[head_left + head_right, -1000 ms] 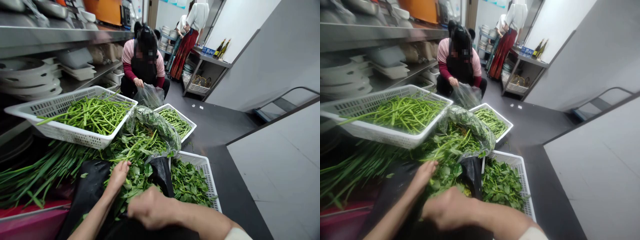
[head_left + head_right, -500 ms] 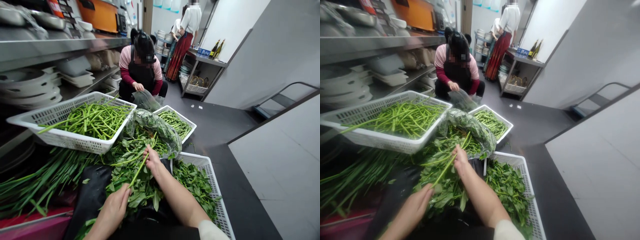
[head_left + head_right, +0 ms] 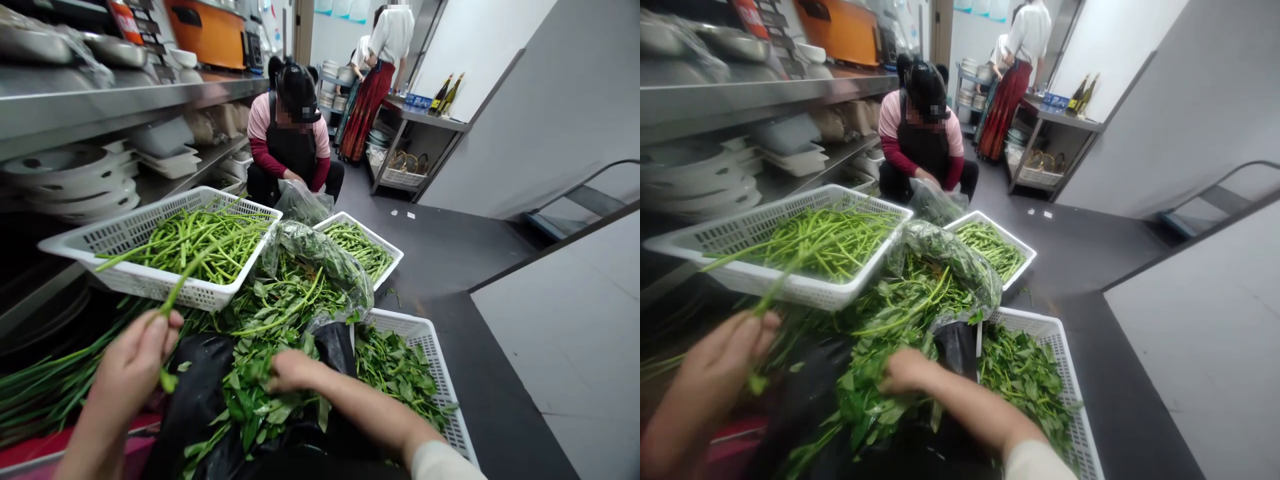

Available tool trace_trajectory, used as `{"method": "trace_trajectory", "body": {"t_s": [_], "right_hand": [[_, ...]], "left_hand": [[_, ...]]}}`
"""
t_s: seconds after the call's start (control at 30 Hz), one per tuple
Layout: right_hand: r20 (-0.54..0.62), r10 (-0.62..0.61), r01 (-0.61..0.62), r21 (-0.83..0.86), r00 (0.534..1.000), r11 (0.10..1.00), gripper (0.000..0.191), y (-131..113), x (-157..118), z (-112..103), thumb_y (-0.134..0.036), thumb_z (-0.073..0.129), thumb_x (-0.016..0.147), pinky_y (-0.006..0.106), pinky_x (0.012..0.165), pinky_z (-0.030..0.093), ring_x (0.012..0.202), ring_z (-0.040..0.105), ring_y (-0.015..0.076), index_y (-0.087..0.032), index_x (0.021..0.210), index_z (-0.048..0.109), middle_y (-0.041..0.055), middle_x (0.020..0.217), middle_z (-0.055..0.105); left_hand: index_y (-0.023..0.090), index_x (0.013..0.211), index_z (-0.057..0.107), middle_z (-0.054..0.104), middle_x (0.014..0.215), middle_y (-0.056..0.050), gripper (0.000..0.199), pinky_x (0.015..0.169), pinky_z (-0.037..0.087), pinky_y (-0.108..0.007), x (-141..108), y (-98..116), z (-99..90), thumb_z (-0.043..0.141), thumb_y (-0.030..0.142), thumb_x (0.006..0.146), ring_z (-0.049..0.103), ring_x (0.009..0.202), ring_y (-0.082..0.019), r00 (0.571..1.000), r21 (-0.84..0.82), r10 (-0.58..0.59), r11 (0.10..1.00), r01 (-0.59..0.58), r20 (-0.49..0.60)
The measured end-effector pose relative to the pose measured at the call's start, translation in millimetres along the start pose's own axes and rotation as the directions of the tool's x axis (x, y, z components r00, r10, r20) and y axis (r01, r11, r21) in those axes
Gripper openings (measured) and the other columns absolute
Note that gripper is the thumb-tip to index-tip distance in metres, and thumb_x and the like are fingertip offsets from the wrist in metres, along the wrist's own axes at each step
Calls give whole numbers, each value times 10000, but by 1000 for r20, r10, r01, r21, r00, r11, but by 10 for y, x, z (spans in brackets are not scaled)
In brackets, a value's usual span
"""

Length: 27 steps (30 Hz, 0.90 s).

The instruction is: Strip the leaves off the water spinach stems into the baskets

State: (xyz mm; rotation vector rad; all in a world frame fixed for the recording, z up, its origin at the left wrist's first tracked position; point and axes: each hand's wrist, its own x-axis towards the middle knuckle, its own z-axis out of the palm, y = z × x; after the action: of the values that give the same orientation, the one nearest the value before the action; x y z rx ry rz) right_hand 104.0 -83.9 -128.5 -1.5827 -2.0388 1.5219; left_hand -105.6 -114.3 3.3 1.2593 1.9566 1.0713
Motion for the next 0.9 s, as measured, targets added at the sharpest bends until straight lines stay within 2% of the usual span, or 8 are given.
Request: {"method": "trace_trajectory", "body": {"t_s": [0.1, 0.2, 0.3, 0.37, 0.5, 0.63, 0.73, 0.9], "right_hand": [[315, -204, 353, -549, 927, 758, 273, -52, -303, 220, -145, 705, 579, 458, 866, 439, 969, 572, 318, -73, 837, 650, 190, 961, 643], [269, -322, 419, -554, 908, 719, 502, -64, -629, 21, -136, 602, 686, 481, 992, 351, 1210, 436, 336, -51, 1178, 550, 230, 1277, 502], [200, -317, 375, -451, 927, 810, 484, -34, -865, -287, -218, 557, 776, 469, 1025, 310, 1259, 399, 308, -128, 1249, 511, 162, 1314, 504], [185, -279, 332, -402, 942, 854, 339, 16, -937, -415, -327, 542, 820, 439, 1002, 332, 1188, 477, 291, -160, 1107, 613, 125, 1164, 619], [-8, -221, 210, -286, 975, 935, 361, 149, -926, -445, -283, 347, 932, 285, 843, 430, 911, 624, 181, -162, 856, 678, 71, 914, 698], [-119, -267, 211, -348, 956, 913, 314, 238, -852, -434, -403, 609, 778, 380, 918, 403, 1101, 542, 279, -138, 934, 674, 140, 1225, 587], [-234, -270, 199, -287, 934, 937, 270, 232, -824, -495, -348, 512, 847, 376, 938, 393, 1098, 545, 244, -172, 735, 683, 101, 1096, 657], [-490, -316, 346, -32, 812, 938, 214, 92, -832, -662, -247, 499, 820, 307, 821, 450, 893, 611, 179, -179, 680, 646, 70, 962, 677]], "left_hand": [[260, 997, 581, 629, 756, -35, 399, 638, 456, -364, 496, 262, 25, 358, 516, 787, 621, 835, -288, 979, 439, 123, 897, -38, -166], [164, 1210, 501, 593, 1114, -160, 565, 819, 436, -426, 789, 315, 331, 373, 532, 800, 512, 1127, -355, 943, 591, 289, 794, -141, -163], [170, 1063, 618, 626, 1123, -122, 394, 870, 439, -333, 807, 204, 955, 378, 393, 843, 567, 1067, -250, 921, 559, 288, 733, -389, 262], [219, 1017, 648, 659, 1095, -87, 303, 818, 460, -312, 714, 62, 1406, 455, 343, 820, 606, 1008, -230, 798, 596, 84, 620, -510, 596], [171, 816, 692, 702, 909, -146, 150, 707, 471, -318, 539, -221, 1897, 586, 231, 727, 655, 873, -268, 747, 650, -52, 536, -539, 663], [187, 814, 679, 704, 881, -141, 269, 691, 446, -320, 597, -130, 1707, 436, 301, 830, 646, 862, -269, 758, 643, 8, 525, -558, 652], [218, 741, 646, 689, 779, -63, 317, 631, 411, -269, 702, 212, 1362, 392, 384, 835, 625, 757, -219, 797, 535, 144, 670, -514, 586], [186, 564, 538, 491, 478, 30, 265, 428, 283, -209, 761, 643, 977, 509, 391, 730, 386, 415, -100, 893, -126, 173, 983, -131, 415]]}}
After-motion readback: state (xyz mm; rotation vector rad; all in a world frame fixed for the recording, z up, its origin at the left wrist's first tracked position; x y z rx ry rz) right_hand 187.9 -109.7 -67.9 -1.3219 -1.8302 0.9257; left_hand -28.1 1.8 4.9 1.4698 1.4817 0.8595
